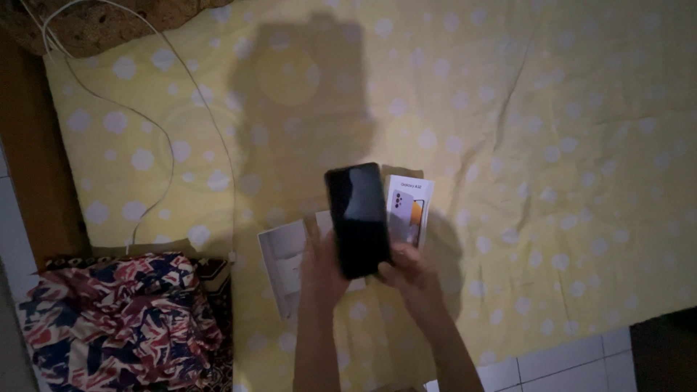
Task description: The person unboxes a new smartphone, removes the protective film, inserts a SIM card, places the phone in a case, and connects it to a charger. The phone is then shown charging.
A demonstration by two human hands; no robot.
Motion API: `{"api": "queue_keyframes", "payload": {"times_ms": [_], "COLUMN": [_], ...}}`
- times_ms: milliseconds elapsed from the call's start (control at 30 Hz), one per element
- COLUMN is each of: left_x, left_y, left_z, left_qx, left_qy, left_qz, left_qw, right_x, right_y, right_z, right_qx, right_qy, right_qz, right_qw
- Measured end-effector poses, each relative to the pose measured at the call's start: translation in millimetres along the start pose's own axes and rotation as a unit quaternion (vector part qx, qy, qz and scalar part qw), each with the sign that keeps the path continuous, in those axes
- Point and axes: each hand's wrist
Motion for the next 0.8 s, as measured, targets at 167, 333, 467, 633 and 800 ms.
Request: {"api": "queue_keyframes", "payload": {"times_ms": [167,333,467,633,800], "left_x": [-9,2,12,-6,-30], "left_y": [9,4,9,27,43], "left_z": [1,-14,-32,-55,-75], "left_qx": [0.055,0.030,-0.042,-0.108,-0.075], "left_qy": [-0.007,-0.064,-0.040,0.026,0.003], "left_qz": [0.004,0.022,0.019,0.076,0.038], "left_qw": [0.998,0.997,0.998,0.991,0.996], "right_x": [-7,-16,-21,-38,-54], "right_y": [7,4,-8,-29,-53], "right_z": [-14,-27,-31,-25,-21], "right_qx": [-0.022,-0.085,-0.047,-0.114,-0.096], "right_qy": [-0.030,-0.029,-0.113,-0.112,-0.124], "right_qz": [0.020,0.009,-0.035,-0.119,-0.157], "right_qw": [0.999,0.996,0.992,0.980,0.975]}}
Point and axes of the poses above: each hand's wrist, its own z-axis towards the middle knuckle, its own x-axis out of the back of the hand, y = z × x, and after that the axes turned 8 degrees about -z, right-handed
